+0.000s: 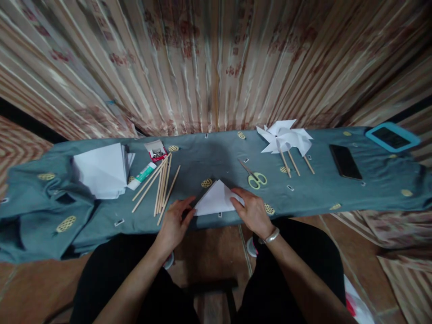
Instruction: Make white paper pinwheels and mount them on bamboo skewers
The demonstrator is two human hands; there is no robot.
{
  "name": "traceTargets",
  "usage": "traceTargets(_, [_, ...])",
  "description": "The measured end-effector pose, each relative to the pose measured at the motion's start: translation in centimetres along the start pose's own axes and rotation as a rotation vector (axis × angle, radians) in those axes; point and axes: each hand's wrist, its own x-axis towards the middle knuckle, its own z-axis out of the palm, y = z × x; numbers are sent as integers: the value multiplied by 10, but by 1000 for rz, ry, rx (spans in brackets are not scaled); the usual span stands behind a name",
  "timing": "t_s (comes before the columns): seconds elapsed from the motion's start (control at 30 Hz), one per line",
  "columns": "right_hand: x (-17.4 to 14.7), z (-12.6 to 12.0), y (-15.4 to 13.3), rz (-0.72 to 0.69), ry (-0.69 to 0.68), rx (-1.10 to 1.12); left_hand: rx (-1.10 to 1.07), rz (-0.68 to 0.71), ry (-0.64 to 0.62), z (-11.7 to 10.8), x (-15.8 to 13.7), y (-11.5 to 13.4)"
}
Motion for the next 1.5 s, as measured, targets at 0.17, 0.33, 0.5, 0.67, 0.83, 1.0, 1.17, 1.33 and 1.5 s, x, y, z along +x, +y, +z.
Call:
traceTargets(0.17, [12, 2, -5, -54, 7, -142, 11, 34, -24, 0, -2, 1])
traceTargets(0.33, [19, 9, -8, -55, 2, -147, 27, 51, -53, 0, 0, -1])
traceTargets(0.5, [15, 12, -5, -55, 36, -106, 41, 41, -84, -2, -1, 0])
traceTargets(0.67, [14, 13, -2, -69, 66, -66, 56, 29, -67, -4, -3, -1])
traceTargets(0.83, [15, 17, 1, -87, 104, -29, 42, 46, -65, -6, -5, -1])
traceTargets(1.0, [15, 19, 3, -132, 130, -1, 33, 39, -59, -6, -4, -1])
traceTargets(1.17, [16, 19, 2, -139, 129, 28, 38, 46, -54, -5, -3, -3])
traceTargets(1.33, [18, 19, 4, -137, 113, 26, 51, 72, -52, -5, -3, -5])
traceTargets(1.5, [18, 21, 5, -141, 129, 20, 83, 103, -46, -3, -4, -9])
